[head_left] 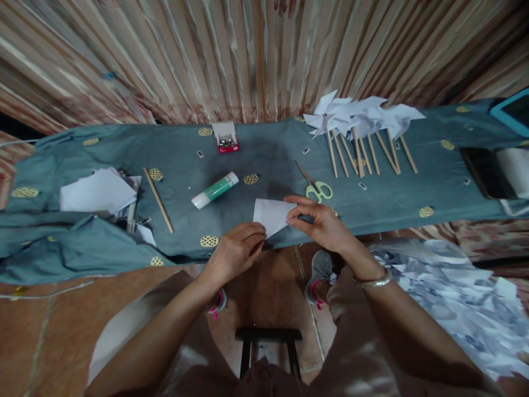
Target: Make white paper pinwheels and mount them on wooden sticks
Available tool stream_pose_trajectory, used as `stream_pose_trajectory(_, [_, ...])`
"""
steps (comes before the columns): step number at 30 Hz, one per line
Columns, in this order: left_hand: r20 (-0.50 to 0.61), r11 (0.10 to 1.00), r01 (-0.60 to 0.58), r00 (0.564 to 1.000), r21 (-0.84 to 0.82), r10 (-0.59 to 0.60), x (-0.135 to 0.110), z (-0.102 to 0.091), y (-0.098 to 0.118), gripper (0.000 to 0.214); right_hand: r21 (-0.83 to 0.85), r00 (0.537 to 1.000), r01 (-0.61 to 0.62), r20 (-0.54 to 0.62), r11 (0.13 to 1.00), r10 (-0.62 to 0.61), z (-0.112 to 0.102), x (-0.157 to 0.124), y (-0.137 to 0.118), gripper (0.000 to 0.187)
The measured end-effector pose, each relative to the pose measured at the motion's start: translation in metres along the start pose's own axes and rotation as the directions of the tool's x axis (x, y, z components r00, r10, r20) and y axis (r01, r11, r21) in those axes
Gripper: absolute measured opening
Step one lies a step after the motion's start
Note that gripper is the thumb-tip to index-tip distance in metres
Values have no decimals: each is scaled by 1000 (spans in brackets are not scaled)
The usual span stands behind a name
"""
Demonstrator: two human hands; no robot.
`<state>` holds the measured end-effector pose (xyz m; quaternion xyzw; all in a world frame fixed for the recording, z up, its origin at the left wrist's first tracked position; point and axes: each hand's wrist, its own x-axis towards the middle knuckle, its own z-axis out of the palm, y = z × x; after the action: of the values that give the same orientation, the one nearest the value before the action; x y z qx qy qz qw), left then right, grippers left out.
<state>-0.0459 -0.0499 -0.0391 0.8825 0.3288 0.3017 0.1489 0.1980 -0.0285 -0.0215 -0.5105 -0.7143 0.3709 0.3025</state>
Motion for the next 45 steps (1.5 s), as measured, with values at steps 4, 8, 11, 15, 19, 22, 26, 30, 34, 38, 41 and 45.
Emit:
stream_pose_trajectory(4, [-16, 1000, -2, 1000, 25, 2, 1, -5, 1, 9, -8, 1000, 11, -5, 1000, -11, 7, 13, 1, 8])
stream_pose_trajectory(8, [-1, 998, 4, 1000, 60, -4, 0, -6, 1, 9, -24, 999, 30, -11, 999, -30, 14, 27, 6, 8])
stream_pose_trajectory(11, [-2, 996, 8, 1000, 84, -8, -2, -5, 0, 9, -43, 999, 34, -20, 998, -35, 21, 35, 9, 7])
stream_pose_trajectory(15, [-3, 993, 2, 1000, 115, -2, -3, -10, -6, 10, -47, 999, 20, -39, 999, -21, 25, 40, 10, 7])
stream_pose_trajectory(19, [-12, 990, 68, 998, 120, -67, -1, -24, -15, 13, -39, 999, 8, -52, 999, -10, 25, 36, 8, 7])
stream_pose_trajectory(22, [-65, 985, 84, 995, 153, -75, 0, -26, -14, 22, -57, 998, 0, -64, 998, -4, 26, 33, 6, 6])
stream_pose_trajectory(26, [-12, 973, -53, 998, 225, 57, -3, -8, 2, 37, -67, 995, 5, -95, 998, -11, 31, 36, 4, 7])
stream_pose_trajectory(30, [117, 959, -82, 992, 273, 52, -11, 14, 14, 44, -69, 991, -3, -131, 998, -6, 38, 45, 4, 7])
stream_pose_trajectory(34, [158, 956, -30, 987, 290, -17, -17, 22, 12, 52, -83, 983, -31, -183, 996, 16, 45, 50, 4, 9])
stream_pose_trajectory(38, [180, 955, -31, 983, 296, -24, -19, 21, 10, 54, -117, 974, -28, -227, 993, 1, 49, 51, 3, 9])
stream_pose_trajectory(41, [173, 953, -26, 985, 300, -27, -19, 21, 9, 54, -131, 969, -33, -246, 991, -1, 52, 51, 3, 8])
stream_pose_trajectory(45, [163, 938, -12, 985, 346, -47, -19, 23, 10, 52, -135, 965, -34, -263, 990, -3, 54, 53, 3, 8])
